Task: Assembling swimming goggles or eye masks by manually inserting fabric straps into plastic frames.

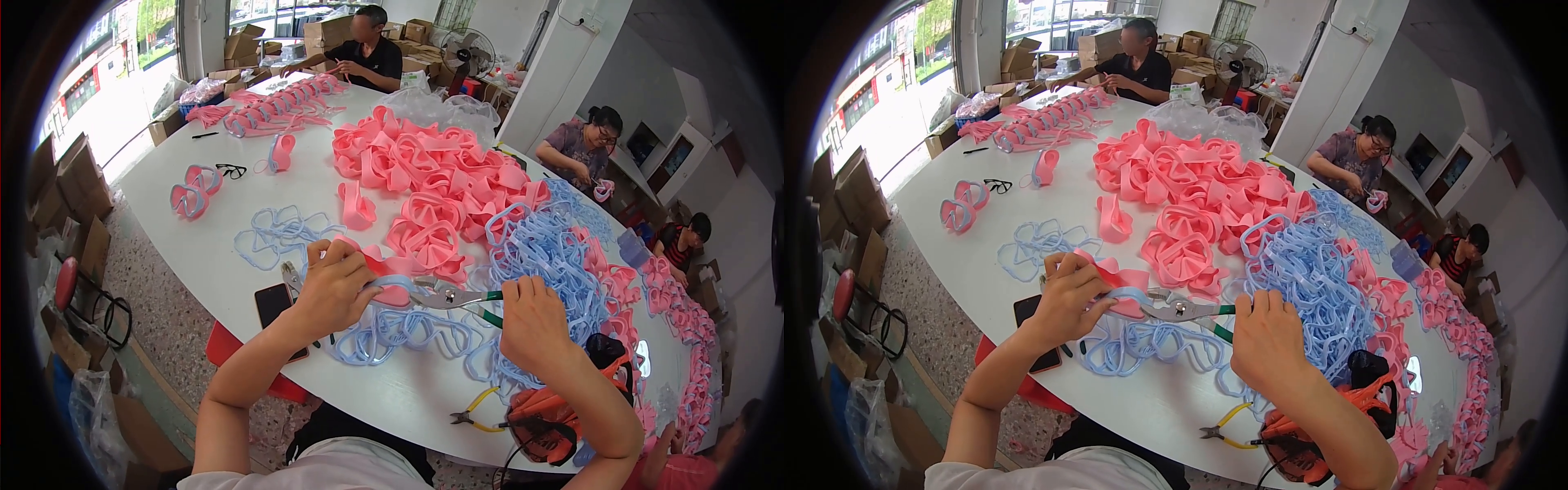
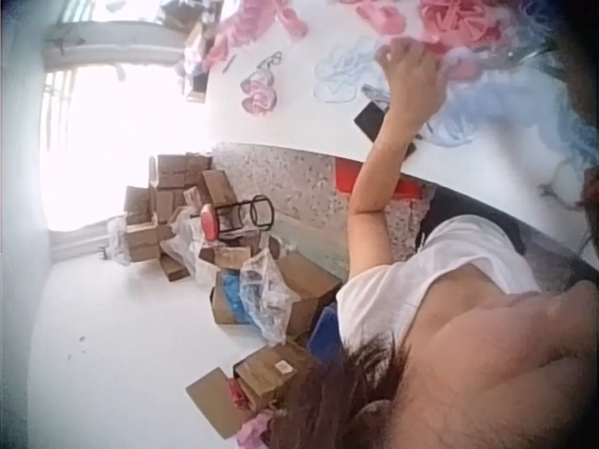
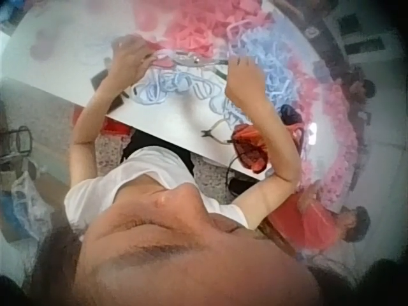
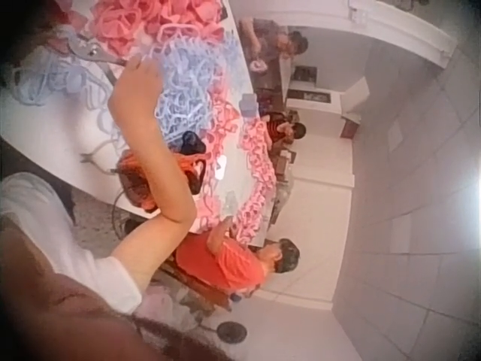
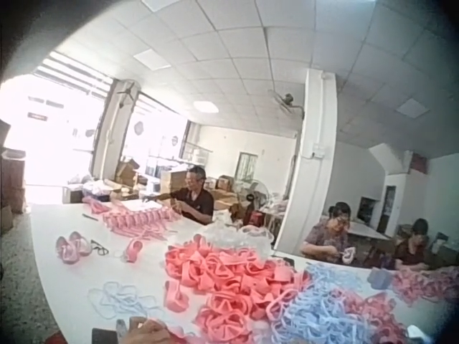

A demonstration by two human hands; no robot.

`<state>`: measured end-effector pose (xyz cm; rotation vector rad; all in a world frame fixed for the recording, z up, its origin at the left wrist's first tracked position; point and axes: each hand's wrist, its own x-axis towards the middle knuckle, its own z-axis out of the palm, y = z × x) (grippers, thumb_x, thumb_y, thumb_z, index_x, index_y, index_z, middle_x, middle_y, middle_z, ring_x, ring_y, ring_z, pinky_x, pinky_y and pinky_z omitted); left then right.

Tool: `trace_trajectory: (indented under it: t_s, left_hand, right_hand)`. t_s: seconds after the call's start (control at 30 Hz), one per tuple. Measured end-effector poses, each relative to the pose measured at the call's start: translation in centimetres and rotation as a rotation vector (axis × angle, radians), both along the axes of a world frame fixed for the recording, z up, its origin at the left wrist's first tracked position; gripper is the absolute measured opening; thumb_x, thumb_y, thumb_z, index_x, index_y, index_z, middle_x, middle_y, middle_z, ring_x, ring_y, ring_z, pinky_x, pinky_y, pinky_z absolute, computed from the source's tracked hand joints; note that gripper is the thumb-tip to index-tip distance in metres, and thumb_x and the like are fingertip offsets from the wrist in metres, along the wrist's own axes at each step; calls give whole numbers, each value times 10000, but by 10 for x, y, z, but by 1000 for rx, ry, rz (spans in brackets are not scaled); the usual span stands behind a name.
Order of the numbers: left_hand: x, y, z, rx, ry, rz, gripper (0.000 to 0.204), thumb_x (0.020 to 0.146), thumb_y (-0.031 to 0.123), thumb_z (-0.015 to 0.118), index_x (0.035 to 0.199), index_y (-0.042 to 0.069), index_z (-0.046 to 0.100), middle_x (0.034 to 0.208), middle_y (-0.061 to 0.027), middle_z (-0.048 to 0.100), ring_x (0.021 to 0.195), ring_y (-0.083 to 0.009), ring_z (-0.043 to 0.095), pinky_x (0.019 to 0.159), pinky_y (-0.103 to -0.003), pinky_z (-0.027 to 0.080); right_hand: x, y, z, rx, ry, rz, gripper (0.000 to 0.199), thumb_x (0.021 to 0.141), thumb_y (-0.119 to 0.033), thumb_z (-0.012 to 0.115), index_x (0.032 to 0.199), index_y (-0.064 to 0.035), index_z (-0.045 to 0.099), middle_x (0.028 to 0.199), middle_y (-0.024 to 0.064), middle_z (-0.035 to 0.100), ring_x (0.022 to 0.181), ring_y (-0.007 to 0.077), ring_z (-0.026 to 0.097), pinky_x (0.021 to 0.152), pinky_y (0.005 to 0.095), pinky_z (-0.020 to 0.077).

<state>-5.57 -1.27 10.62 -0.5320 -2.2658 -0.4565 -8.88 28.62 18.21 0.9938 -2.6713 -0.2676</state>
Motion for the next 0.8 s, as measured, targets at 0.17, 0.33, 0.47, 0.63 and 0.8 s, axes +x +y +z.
trace_trajectory:
  t_s: [0.17, 0.33, 0.47, 0.63, 0.8]
  left_hand:
    - [0, 4, 0, -15, 20, -61, 199, 679, 148, 781, 841, 97, 677, 854, -10, 599, 933, -224, 521, 870, -406, 304]
    - [2, 6, 1, -41, 40, -22, 200, 681, 150, 780, 843, 95, 678, 865, -14, 600, 936, -221, 522, 874, -409, 303]
    - [2, 9, 0, -45, 36, -4, 199, 691, 152, 777, 850, 91, 676, 872, -12, 600, 941, -213, 524, 877, -411, 300]
    - [1, 11, -2, -59, 52, 20, 195, 699, 162, 773, 855, 95, 677, 882, -11, 600, 949, -207, 525, 882, -413, 296]
    - [1, 10, -7, -83, 50, 23, 193, 697, 169, 767, 854, 100, 678, 887, -9, 600, 958, -205, 524, 890, -415, 295]
  right_hand:
    - [-6, 8, 11, 28, -16, 59, 355, 656, -42, 618, 994, 28, 534, 954, 183, 526, 933, 324, 507, 785, 421, 409]
    - [-3, 3, 15, 55, -18, 39, 390, 660, -42, 616, 1031, 44, 535, 959, 184, 523, 937, 326, 502, 789, 416, 400]
    - [-2, 1, 17, 71, 14, 33, 339, 657, -52, 618, 979, 20, 544, 937, 173, 530, 927, 314, 507, 766, 401, 394]
    - [-2, -3, 10, 115, 30, -24, 294, 657, -72, 619, 937, -12, 552, 914, 155, 541, 905, 298, 519, 730, 392, 398]
    - [-4, 0, 7, 109, -29, -1, 300, 666, -73, 619, 952, -19, 548, 919, 146, 544, 904, 296, 520, 731, 390, 399]
